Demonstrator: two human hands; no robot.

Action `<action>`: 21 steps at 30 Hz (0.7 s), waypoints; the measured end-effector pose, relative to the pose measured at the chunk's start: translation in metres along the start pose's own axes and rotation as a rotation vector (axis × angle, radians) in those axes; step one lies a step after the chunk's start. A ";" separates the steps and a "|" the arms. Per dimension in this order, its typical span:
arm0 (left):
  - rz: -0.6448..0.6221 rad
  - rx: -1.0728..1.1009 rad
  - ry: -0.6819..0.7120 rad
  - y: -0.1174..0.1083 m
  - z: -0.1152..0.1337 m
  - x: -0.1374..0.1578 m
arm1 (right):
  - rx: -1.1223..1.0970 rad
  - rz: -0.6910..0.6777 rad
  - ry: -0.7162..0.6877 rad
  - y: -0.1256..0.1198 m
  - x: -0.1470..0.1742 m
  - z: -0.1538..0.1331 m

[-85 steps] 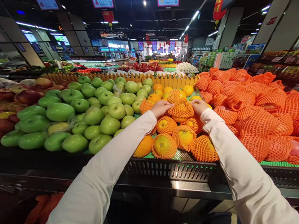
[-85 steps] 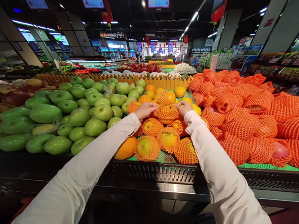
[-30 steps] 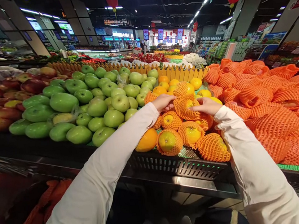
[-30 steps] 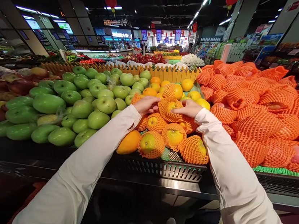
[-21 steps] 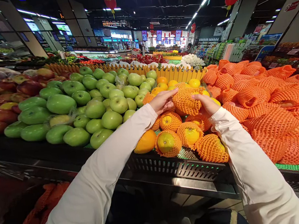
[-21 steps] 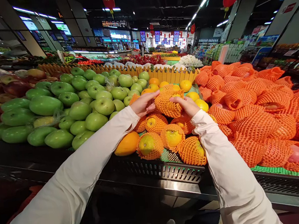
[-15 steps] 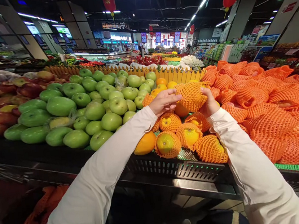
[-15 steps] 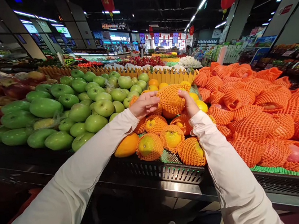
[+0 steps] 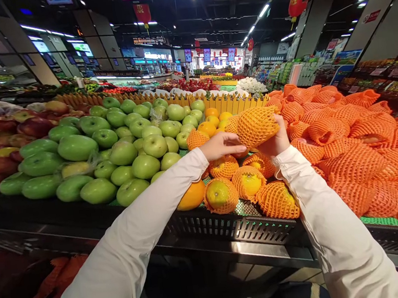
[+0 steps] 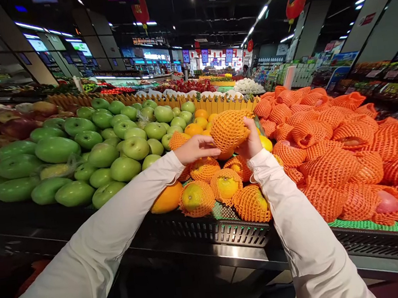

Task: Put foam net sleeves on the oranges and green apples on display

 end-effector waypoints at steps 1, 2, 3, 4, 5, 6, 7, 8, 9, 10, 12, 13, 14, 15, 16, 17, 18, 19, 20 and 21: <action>0.063 -0.007 0.016 -0.006 0.000 -0.001 | 0.075 0.003 0.038 -0.003 0.000 0.001; 0.126 -0.005 0.039 -0.012 0.000 -0.002 | 0.165 0.006 0.073 -0.006 0.001 0.002; 0.181 0.000 0.059 -0.017 0.001 -0.002 | 0.259 0.009 0.097 -0.009 0.001 0.002; 0.219 0.006 0.067 -0.021 0.000 -0.002 | 0.342 0.013 0.112 -0.012 0.001 0.001; 0.237 0.011 0.059 -0.023 -0.003 -0.003 | 0.409 0.017 0.120 -0.013 0.002 0.000; 0.239 0.011 0.044 -0.024 -0.006 -0.004 | 0.457 0.019 0.124 -0.013 0.002 -0.001; 0.228 0.008 0.031 -0.024 -0.009 -0.005 | 0.483 0.022 0.129 -0.013 0.002 -0.002; 0.220 0.002 0.030 -0.023 -0.011 -0.005 | 0.493 0.023 0.141 -0.012 0.003 -0.003; 0.223 -0.010 0.042 -0.024 -0.013 -0.005 | 0.491 0.026 0.157 -0.011 0.003 -0.002; 0.239 -0.030 0.065 -0.025 -0.013 -0.005 | 0.480 0.032 0.178 -0.010 0.003 -0.001; 0.283 -0.106 0.136 -0.028 -0.010 -0.003 | 0.426 0.047 0.207 -0.008 0.004 0.002; 0.294 -0.162 0.178 -0.028 -0.006 -0.001 | 0.386 0.046 0.207 -0.007 0.004 0.004; 0.291 -0.223 0.227 -0.027 -0.002 0.000 | 0.342 0.029 0.197 -0.004 0.004 0.005; 0.269 -0.280 0.282 -0.024 0.004 0.002 | 0.296 0.001 0.177 -0.001 0.004 0.007; 0.237 -0.327 0.339 -0.020 0.009 0.003 | 0.255 -0.033 0.154 0.003 0.005 0.007; 0.202 -0.363 0.389 -0.017 0.014 0.004 | 0.224 -0.072 0.134 0.007 0.006 0.008; 0.171 -0.389 0.426 -0.013 0.018 0.006 | 0.206 -0.112 0.124 0.012 0.007 0.009; 0.150 -0.406 0.448 -0.011 0.021 0.006 | 0.197 -0.149 0.124 0.016 0.009 0.009; 0.142 -0.412 0.458 -0.009 0.022 0.007 | 0.194 -0.180 0.129 0.019 0.011 0.009; 0.148 -0.408 0.457 -0.009 0.023 0.007 | 0.195 -0.209 0.138 0.021 0.012 0.008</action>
Point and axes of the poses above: each hand's wrist, its own x-axis away from the middle knuckle, its own y-axis out of the palm, z = x × y, the point moved 6 cm from there along -x, towards the middle knuckle, and after that the axes turned 5 degrees about x, right-handed, at the moved point
